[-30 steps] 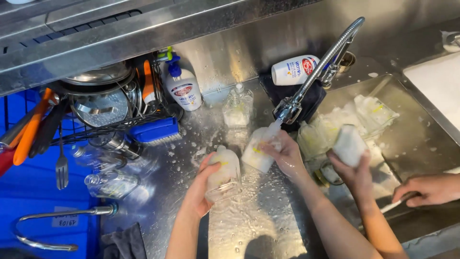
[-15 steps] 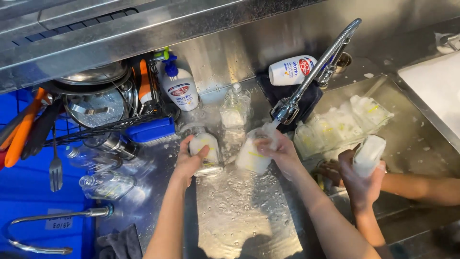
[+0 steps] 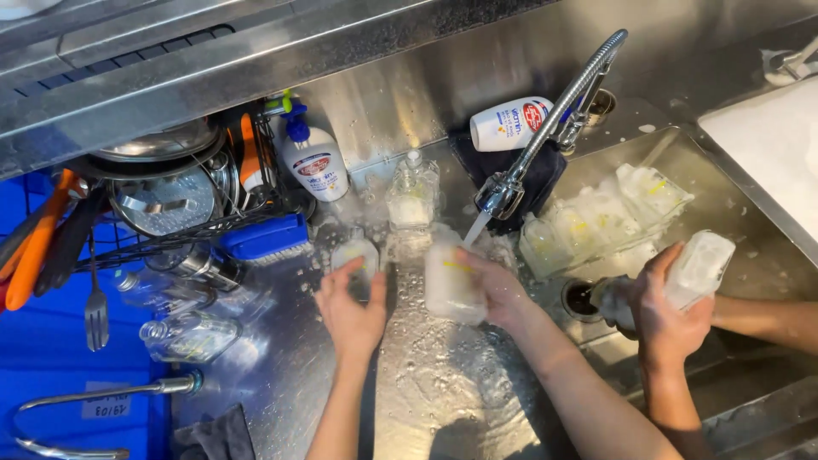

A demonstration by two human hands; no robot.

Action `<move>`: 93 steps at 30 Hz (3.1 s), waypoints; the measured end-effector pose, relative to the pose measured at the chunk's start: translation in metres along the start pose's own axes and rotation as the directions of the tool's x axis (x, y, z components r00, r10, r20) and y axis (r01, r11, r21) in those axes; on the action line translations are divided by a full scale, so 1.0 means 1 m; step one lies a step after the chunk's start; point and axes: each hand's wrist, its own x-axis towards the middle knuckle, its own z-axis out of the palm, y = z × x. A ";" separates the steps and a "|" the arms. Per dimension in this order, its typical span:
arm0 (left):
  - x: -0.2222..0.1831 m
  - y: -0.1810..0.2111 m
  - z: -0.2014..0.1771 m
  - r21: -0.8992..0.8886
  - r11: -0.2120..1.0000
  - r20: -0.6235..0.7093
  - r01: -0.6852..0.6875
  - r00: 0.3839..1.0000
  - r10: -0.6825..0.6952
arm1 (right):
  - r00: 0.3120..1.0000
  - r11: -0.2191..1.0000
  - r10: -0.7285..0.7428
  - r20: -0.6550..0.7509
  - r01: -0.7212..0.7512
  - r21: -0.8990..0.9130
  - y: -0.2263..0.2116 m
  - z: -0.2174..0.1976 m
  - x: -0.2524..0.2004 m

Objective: Washing and rinsing small glass bottles in a commercial sink using a brush and soap.

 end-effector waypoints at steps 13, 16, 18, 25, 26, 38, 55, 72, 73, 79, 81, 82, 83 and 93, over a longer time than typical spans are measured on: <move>0.024 0.048 0.015 -0.321 0.536 0.813 0.781 0.518 -0.267 | 0.994 0.901 -0.108 -0.019 0.090 -0.425 0.011 0.003 0.014; 0.024 0.042 0.013 -0.366 0.346 0.851 0.864 0.461 -0.252 | 0.946 0.665 -0.320 -0.040 0.194 -0.721 0.021 -0.032 0.022; 0.034 0.049 0.013 -0.400 0.214 0.867 0.891 0.444 -0.226 | 0.893 0.559 -0.450 0.019 0.298 -0.774 0.029 -0.050 0.058; 0.037 0.046 0.010 -0.295 0.071 0.917 0.953 0.303 -0.258 | 0.624 0.094 -0.682 0.380 0.590 -0.802 0.070 -0.064 0.081; 0.035 0.041 0.014 -0.286 0.061 0.922 0.956 0.292 -0.254 | 0.553 0.046 -0.734 0.394 0.619 -0.784 0.074 -0.062 0.075; 0.041 0.059 -0.017 -0.331 0.108 0.885 0.937 0.349 -0.308 | 0.388 -0.036 -0.830 0.401 0.680 -0.732 0.077 -0.063 0.067; 0.050 0.043 -0.025 -0.383 0.094 0.853 0.919 0.391 -0.346 | 0.448 0.000 -0.817 0.363 0.629 -0.777 0.071 -0.052 0.051; 0.060 0.020 -0.066 -0.449 0.456 0.765 0.769 0.594 -0.250 | 0.724 0.009 -0.619 0.303 0.393 -0.920 0.057 -0.010 0.055; 0.059 0.025 -0.076 -0.406 0.625 0.711 0.667 0.660 -0.243 | 0.771 0.350 -0.593 0.231 0.506 -0.789 0.047 0.010 0.038; 0.061 -0.036 -0.050 -0.263 0.870 0.599 0.418 0.777 -0.193 | 0.375 0.130 -0.870 0.319 0.799 -0.587 0.011 0.055 0.103; 0.059 -0.047 -0.045 -0.246 0.888 0.576 0.388 0.795 -0.188 | 0.336 -0.024 -0.835 0.436 0.769 -0.639 0.005 0.050 0.133; 0.058 -0.052 -0.044 -0.096 0.970 0.464 0.225 0.872 -0.156 | 0.332 -0.037 -0.853 0.403 0.733 -0.680 0.006 0.049 0.154; 0.055 -0.057 -0.044 0.081 0.994 0.354 0.071 0.931 -0.095 | 0.328 -0.045 -0.870 0.370 0.693 -0.719 0.008 0.048 0.175; 0.026 -0.030 -0.042 0.019 0.999 0.262 0.043 0.964 -0.047 | 0.526 0.300 -0.759 0.384 0.805 -0.511 0.027 -0.043 0.060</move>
